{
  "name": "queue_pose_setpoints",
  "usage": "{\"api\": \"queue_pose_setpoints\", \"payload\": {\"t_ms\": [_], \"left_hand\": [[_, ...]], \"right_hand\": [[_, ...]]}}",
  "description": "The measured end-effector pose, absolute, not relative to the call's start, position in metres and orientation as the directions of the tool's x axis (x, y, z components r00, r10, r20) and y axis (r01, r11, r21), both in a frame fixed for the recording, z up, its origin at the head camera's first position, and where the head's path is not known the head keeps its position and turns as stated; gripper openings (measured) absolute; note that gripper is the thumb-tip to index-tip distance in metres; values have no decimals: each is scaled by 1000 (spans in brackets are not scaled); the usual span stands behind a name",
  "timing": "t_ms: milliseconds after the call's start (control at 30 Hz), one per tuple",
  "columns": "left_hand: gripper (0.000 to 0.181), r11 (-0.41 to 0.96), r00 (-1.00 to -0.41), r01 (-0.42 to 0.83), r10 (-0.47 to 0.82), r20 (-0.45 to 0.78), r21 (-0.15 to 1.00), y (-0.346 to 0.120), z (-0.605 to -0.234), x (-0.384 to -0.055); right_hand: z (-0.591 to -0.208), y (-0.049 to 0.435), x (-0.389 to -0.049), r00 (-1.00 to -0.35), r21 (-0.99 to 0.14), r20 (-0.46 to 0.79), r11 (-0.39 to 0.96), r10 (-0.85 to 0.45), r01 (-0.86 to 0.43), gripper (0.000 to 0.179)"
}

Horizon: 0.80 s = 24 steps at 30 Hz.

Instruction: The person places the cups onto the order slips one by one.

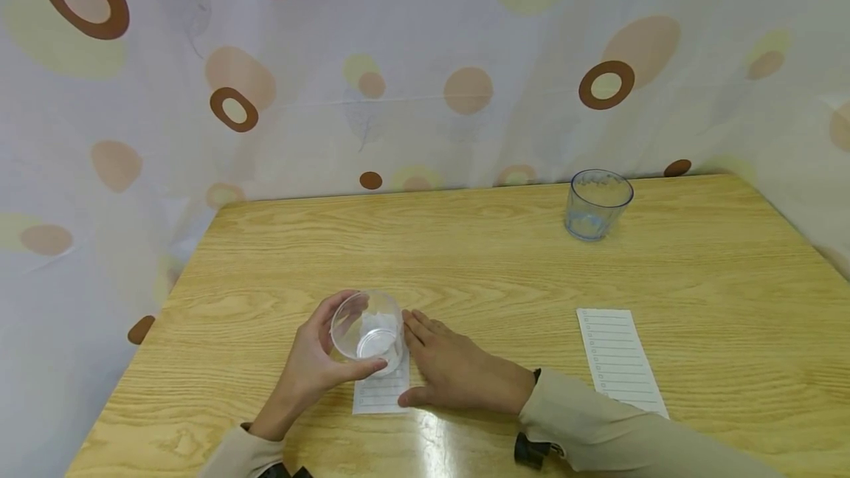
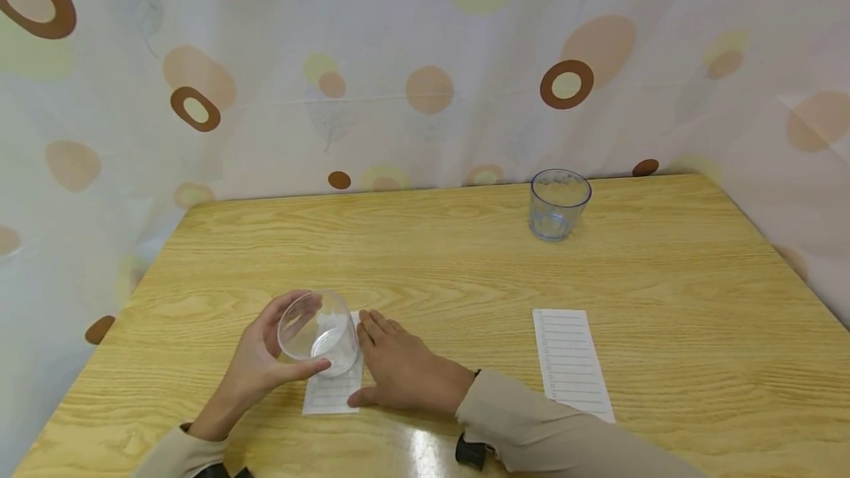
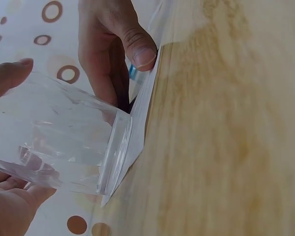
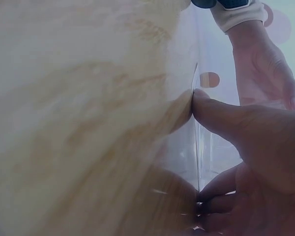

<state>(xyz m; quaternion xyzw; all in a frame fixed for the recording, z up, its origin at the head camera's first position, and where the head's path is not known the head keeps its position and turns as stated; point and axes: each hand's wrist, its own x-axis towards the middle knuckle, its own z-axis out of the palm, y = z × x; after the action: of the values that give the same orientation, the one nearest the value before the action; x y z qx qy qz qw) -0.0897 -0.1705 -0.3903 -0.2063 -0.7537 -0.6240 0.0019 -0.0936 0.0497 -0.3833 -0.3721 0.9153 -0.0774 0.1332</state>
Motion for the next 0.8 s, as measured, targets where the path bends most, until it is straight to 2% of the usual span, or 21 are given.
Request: {"api": "queue_pose_setpoints", "payload": {"t_ms": [200, 300, 400, 500, 667, 800], "left_hand": [[83, 154, -916, 302, 322, 241, 941, -168, -390, -87], [88, 197, -917, 295, 332, 220, 935, -166, -387, -86], [92, 258, -910, 330, 342, 234, 908, -165, -381, -86], [91, 297, -896, 398, 330, 298, 868, -165, -369, -85], [74, 353, -830, 553, 314, 461, 755, -149, -343, -73], [61, 346, -743, 663, 411, 528, 664, -116, -330, -61]], "right_hand": [[-382, 53, -92, -687, -257, -189, 711, -702, -655, 97], [-379, 58, -95, -698, -339, -193, 714, -690, -612, 97], [-368, 71, -102, -735, -422, -184, 728, -653, -541, 95], [-349, 92, -114, -791, -464, -144, 746, -595, -477, 94], [-319, 142, -134, -869, -487, -44, 770, -493, -412, 91], [-303, 184, -144, -918, -474, 19, 805, -397, -358, 89]]}}
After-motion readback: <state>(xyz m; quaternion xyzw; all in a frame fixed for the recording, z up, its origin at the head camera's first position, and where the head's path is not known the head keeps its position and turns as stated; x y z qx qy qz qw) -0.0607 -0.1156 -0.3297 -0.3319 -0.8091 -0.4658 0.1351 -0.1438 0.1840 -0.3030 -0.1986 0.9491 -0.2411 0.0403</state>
